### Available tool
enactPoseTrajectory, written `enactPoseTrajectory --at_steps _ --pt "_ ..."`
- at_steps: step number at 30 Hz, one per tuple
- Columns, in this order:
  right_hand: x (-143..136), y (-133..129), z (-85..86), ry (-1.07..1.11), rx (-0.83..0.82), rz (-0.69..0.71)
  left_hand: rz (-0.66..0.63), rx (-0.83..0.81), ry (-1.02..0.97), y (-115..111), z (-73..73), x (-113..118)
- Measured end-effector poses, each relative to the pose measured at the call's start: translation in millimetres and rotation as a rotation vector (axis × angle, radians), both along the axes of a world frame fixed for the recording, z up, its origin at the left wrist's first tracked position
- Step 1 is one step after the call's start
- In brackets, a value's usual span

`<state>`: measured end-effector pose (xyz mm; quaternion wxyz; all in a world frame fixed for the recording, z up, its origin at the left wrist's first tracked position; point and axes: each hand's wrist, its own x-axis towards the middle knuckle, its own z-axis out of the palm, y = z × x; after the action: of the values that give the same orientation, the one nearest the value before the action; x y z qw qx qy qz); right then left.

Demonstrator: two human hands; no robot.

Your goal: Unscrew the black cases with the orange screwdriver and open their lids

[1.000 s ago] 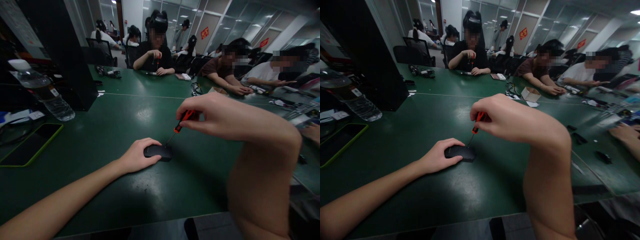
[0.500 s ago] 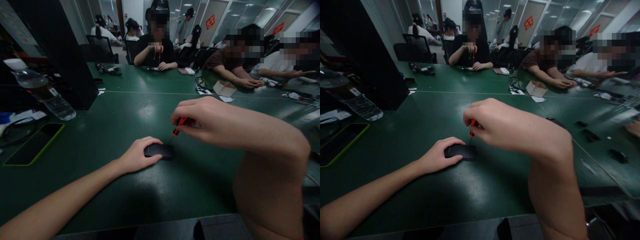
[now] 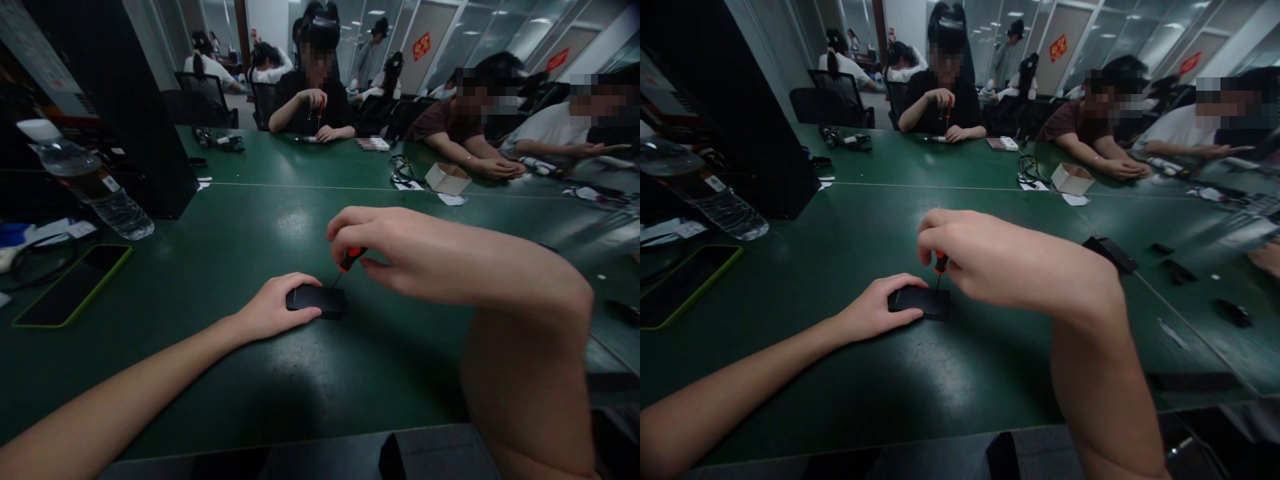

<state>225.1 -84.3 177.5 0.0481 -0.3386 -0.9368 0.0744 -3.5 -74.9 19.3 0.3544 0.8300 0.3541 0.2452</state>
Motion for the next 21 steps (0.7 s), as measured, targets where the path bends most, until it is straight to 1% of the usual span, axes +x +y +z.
enactPoseTrajectory --at_steps 4,5,9,13,15,18,21 --pt "0.6 1.8 -3.0 -0.01 0.093 -0.113 -0.009 0.006 0.006 0.6 -0.8 -0.7" --pt "0.8 2.4 -3.6 -0.009 0.096 -0.107 -0.013 0.007 0.01 0.9 -0.8 -0.9" --pt "1.8 4.2 -5.4 0.041 0.076 0.003 -0.017 0.012 0.014 1.1 -0.1 -1.4" --pt "-0.6 4.7 -5.0 0.018 0.106 -0.072 -0.017 0.007 0.021 -0.7 0.6 -0.1" --pt "-2.8 3.5 -3.7 0.017 0.094 -0.06 -0.008 -0.014 0.016 0.0 -0.3 -0.4" --pt "-6.4 0.8 -2.2 0.039 0.04 0.027 0.02 -0.059 -0.064 8.4 -4.1 -4.9" --pt "-9.5 1.1 -3.2 0.035 0.034 0.035 0.095 -0.06 -0.113 23.3 -8.2 -13.3"
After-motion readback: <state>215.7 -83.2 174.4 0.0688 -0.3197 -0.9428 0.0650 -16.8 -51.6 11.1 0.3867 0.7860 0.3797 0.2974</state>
